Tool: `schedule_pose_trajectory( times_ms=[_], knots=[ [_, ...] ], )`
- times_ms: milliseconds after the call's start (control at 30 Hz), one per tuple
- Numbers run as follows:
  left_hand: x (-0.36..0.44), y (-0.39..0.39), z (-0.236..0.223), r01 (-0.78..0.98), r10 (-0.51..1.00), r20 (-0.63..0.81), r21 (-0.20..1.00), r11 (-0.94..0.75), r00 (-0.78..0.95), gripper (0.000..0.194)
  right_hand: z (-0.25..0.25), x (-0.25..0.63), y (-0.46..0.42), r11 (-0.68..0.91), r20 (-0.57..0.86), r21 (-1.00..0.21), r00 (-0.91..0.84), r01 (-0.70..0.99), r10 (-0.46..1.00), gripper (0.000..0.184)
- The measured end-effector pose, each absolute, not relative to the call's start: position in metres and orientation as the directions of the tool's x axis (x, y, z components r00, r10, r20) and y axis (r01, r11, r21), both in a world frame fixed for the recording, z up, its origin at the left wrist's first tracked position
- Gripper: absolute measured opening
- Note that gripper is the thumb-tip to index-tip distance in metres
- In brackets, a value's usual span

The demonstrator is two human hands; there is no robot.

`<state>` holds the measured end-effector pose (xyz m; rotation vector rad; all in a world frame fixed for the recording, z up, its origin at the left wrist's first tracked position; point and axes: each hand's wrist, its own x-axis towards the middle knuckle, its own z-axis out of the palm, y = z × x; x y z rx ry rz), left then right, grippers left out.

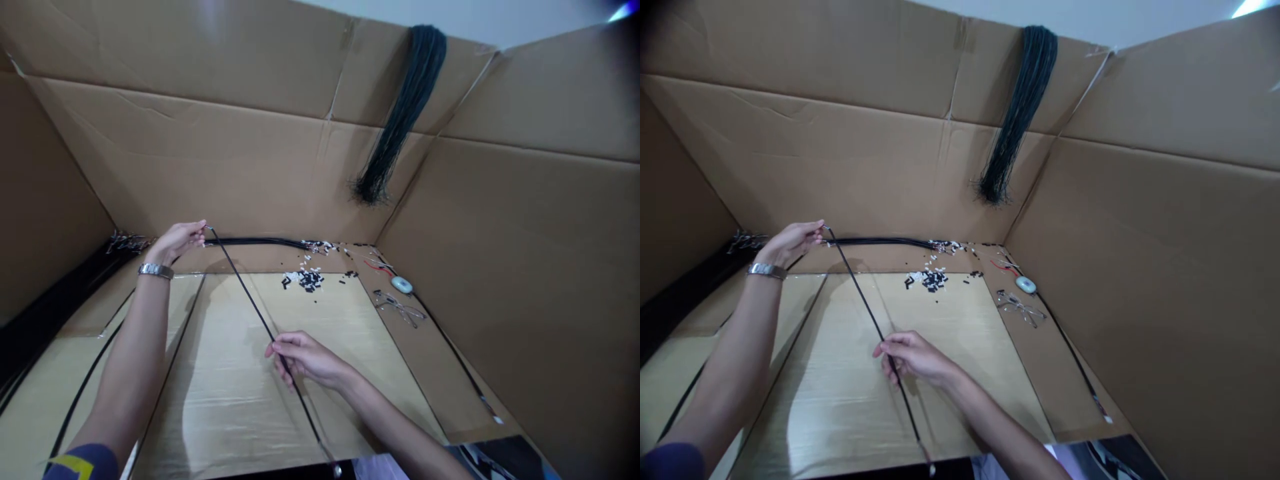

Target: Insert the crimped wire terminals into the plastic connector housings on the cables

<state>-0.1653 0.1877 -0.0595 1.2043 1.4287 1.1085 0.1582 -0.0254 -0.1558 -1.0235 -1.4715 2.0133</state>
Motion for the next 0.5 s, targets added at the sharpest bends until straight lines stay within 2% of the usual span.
schedule_pose_trajectory(
  times_ms=[133,267,400,500],
  knots=[
    [-0.205,0.184,-0.046,0.144,0.988,-0.115,0.981,0.128,-0.098,0.033,-0.139,0.184,0.004,-0.141,-0.277,-0.948,-0.517,0.287,0.81,0.029],
    [-0.229,0.184,-0.034,0.189,0.991,-0.064,0.978,0.086,-0.119,0.033,-0.098,0.196,0.078,0.097,-0.111,-0.861,-0.37,0.5,0.922,0.029],
    [-0.226,0.19,-0.041,0.31,0.988,-0.038,0.947,0.083,-0.149,0.036,-0.054,0.186,0.156,0.217,0.089,-0.752,-0.23,0.623,0.969,0.036],
    [-0.222,0.186,-0.062,0.457,0.977,-0.077,0.875,0.162,-0.199,0.036,-0.044,0.18,0.174,0.271,0.167,-0.706,-0.218,0.655,0.962,0.038]
  ],
)
